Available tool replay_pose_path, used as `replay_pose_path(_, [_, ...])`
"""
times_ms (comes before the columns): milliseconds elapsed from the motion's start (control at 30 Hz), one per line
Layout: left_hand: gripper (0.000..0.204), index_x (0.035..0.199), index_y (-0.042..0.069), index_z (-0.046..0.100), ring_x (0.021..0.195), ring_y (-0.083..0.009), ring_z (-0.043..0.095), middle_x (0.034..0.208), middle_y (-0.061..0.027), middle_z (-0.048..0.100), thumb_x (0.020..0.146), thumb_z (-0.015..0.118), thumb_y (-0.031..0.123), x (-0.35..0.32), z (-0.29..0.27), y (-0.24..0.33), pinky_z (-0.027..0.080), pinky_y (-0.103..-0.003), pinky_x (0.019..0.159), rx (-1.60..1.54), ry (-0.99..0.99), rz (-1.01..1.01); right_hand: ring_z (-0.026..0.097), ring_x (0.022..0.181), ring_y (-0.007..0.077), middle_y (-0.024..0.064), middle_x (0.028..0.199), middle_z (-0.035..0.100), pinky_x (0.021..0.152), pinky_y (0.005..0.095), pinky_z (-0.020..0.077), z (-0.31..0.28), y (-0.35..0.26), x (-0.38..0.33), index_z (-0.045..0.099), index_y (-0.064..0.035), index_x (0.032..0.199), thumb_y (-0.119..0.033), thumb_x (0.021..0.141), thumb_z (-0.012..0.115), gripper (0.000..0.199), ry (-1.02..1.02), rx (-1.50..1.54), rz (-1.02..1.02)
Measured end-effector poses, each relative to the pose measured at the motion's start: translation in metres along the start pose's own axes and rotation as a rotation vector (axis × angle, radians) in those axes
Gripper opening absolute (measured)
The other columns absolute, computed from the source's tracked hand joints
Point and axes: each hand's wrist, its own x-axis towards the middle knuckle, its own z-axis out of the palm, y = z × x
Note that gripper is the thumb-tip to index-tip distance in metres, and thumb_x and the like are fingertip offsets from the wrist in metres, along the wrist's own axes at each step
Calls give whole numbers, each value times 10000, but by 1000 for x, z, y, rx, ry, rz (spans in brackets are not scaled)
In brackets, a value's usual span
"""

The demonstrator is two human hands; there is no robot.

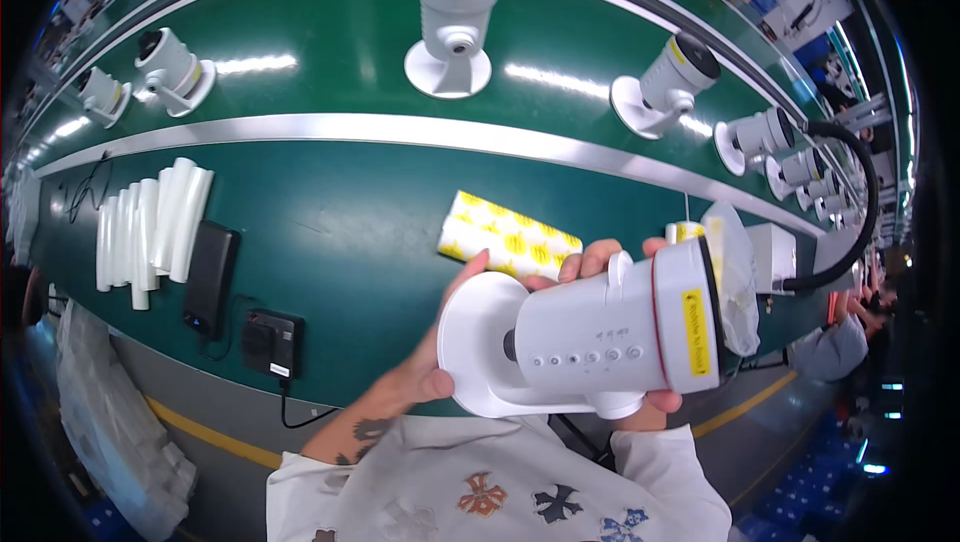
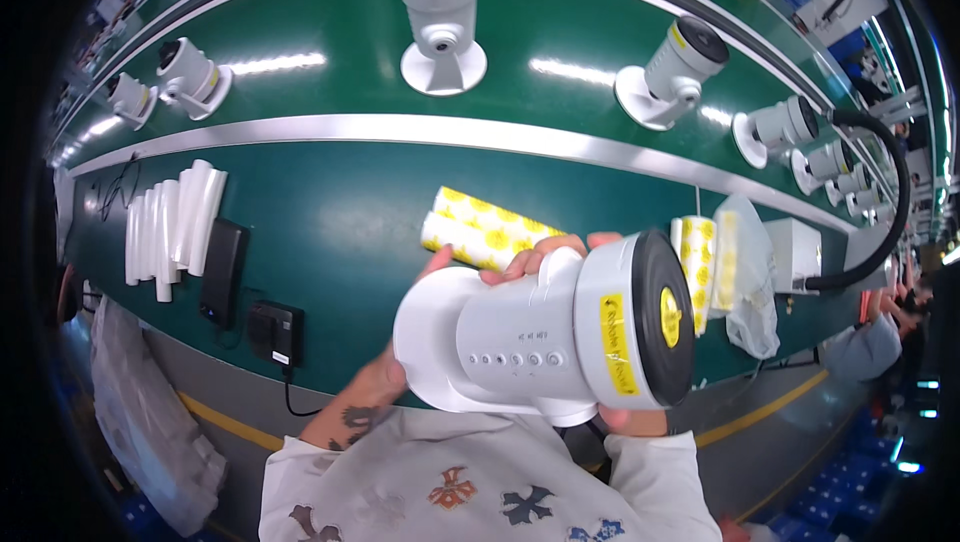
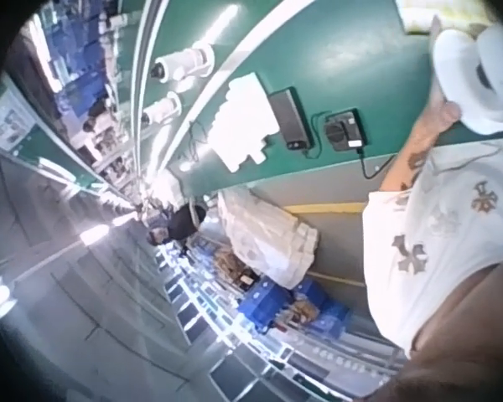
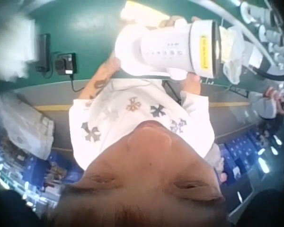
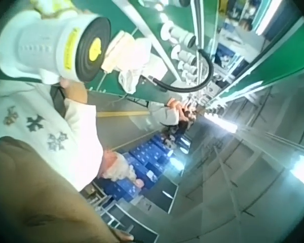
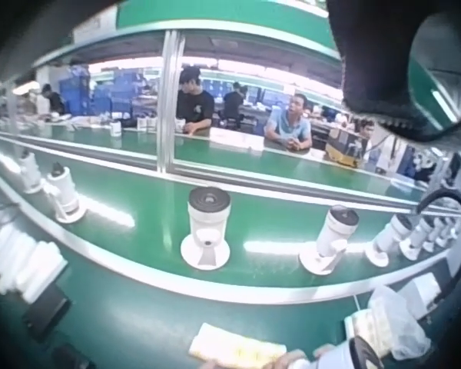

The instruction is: Applying circular yellow quality control labels to the bottom of electronic camera housings on an assembly line.

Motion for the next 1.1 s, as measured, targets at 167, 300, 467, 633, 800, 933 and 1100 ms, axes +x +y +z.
replay_pose_path(167, [1247,1551,219,40,1393,-325,298,1508,-154,255,613,705,701,24,27,-29,262,-499,1140,-296,53,-105,546,1042,430,278,1115,532,965,587,434,-12,-13,-2,340,-207,1401,-473,877,479,604,68,78,-8])
replay_pose_path(300, [1198,1538,208,99,1359,-344,336,1486,-187,278,625,702,695,39,31,-17,308,-499,1109,-271,-29,-157,598,998,437,328,1104,577,924,540,472,-23,-24,5,314,-136,1428,-395,1011,365,494,-8,48,-36])
replay_pose_path(467, [1060,1482,205,220,1164,-338,544,1299,-150,475,667,701,684,18,13,11,500,-483,940,-240,30,-313,619,1003,302,184,1115,609,910,418,497,-29,-74,39,369,-11,1380,-470,587,846,1033,55,-653,531])
replay_pose_path(633, [877,1469,173,249,1219,-311,512,1355,-126,444,822,562,675,28,1,24,525,-459,929,-112,101,-480,691,863,306,189,948,691,791,343,529,-4,-77,101,532,21,1184,-474,680,810,759,-716,-1178,1061])
replay_pose_path(800, [824,1463,167,223,1302,-280,394,1389,-152,361,869,467,684,33,-2,34,414,-411,1025,130,100,-494,681,768,349,212,861,688,700,385,540,22,-51,127,589,54,1077,-664,688,699,823,-1115,-1551,1336])
replay_pose_path(933, [830,1450,152,236,1268,-283,420,1352,-149,389,855,487,674,37,0,38,412,-411,1020,282,79,-480,675,774,344,206,839,686,699,402,538,26,-47,131,594,55,1105,-688,690,676,855,-1255,-1608,1383])
replay_pose_path(1100, [898,1455,106,253,1274,-301,445,1365,-163,414,819,533,676,29,-8,60,407,-423,1035,262,147,-243,669,880,308,190,953,680,764,386,532,14,-72,136,568,28,1209,-555,693,757,802,-1155,-1630,1123])
